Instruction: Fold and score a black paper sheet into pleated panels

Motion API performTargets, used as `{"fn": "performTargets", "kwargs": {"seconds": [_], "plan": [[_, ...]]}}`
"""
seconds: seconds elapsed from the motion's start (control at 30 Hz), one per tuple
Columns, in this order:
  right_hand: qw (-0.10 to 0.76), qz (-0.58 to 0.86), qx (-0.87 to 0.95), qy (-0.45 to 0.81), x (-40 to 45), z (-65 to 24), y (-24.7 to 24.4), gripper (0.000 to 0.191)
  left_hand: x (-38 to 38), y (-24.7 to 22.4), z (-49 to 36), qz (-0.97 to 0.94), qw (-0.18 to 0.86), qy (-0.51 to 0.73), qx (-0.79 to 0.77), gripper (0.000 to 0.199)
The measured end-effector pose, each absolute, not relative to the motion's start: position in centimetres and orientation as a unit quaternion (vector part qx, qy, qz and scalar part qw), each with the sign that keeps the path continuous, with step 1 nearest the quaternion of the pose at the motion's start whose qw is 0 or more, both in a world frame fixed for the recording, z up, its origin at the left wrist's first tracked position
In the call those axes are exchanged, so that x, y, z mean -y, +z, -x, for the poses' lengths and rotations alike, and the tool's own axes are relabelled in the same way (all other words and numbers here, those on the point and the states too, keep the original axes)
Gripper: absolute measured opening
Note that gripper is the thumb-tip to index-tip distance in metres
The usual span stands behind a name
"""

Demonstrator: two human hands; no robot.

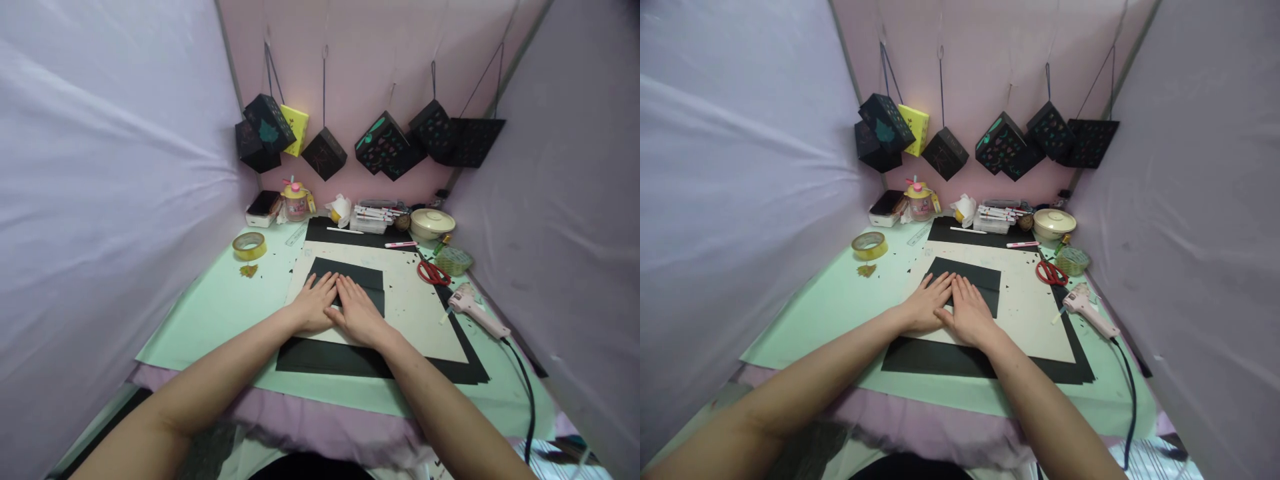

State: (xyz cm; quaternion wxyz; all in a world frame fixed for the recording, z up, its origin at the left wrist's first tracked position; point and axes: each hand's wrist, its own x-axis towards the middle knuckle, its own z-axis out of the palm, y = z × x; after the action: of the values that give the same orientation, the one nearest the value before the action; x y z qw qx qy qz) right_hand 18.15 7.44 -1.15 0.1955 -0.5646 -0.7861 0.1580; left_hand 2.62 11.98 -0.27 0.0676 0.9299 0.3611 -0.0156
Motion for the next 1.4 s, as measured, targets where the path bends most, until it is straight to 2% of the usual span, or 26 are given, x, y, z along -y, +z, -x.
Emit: {"fn": "performTargets", "kwargs": {"seconds": [0.23, 0.63, 0.83, 1.1, 1.2, 1.3, 1.4], "plan": [[0.096, 0.615, 0.77, 0.143, -7.1, -18.4, -1.0, 0.094, -12.3, -0.5, -2.4, -0.93, 0.055, -0.032, -0.362, 0.086], [0.066, 0.678, 0.727, 0.086, -4.9, -23.2, -1.9, 0.094, -13.0, -0.3, -0.8, -0.884, 0.12, 0.027, -0.451, 0.118], [0.076, 0.675, 0.73, 0.077, -4.9, -23.5, -1.8, 0.09, -13.6, 0.1, 0.9, -0.872, 0.112, 0.018, -0.475, 0.111], [0.08, 0.625, 0.775, -0.041, -5.5, -23.6, -0.3, 0.061, -13.6, 0.0, 0.5, -0.872, 0.098, 0.066, -0.475, 0.104], [0.11, 0.596, 0.79, -0.086, -5.6, -23.7, -0.4, 0.049, -13.3, 0.5, 0.7, -0.872, 0.08, 0.129, -0.466, 0.097], [0.132, 0.586, 0.792, -0.11, -5.8, -23.9, -0.8, 0.044, -11.9, 1.3, 0.8, -0.845, 0.063, 0.25, -0.468, 0.095], [0.136, 0.595, 0.783, -0.117, -5.8, -23.9, -1.0, 0.043, -9.8, 1.6, 0.3, -0.761, 0.145, 0.401, -0.488, 0.073]]}}
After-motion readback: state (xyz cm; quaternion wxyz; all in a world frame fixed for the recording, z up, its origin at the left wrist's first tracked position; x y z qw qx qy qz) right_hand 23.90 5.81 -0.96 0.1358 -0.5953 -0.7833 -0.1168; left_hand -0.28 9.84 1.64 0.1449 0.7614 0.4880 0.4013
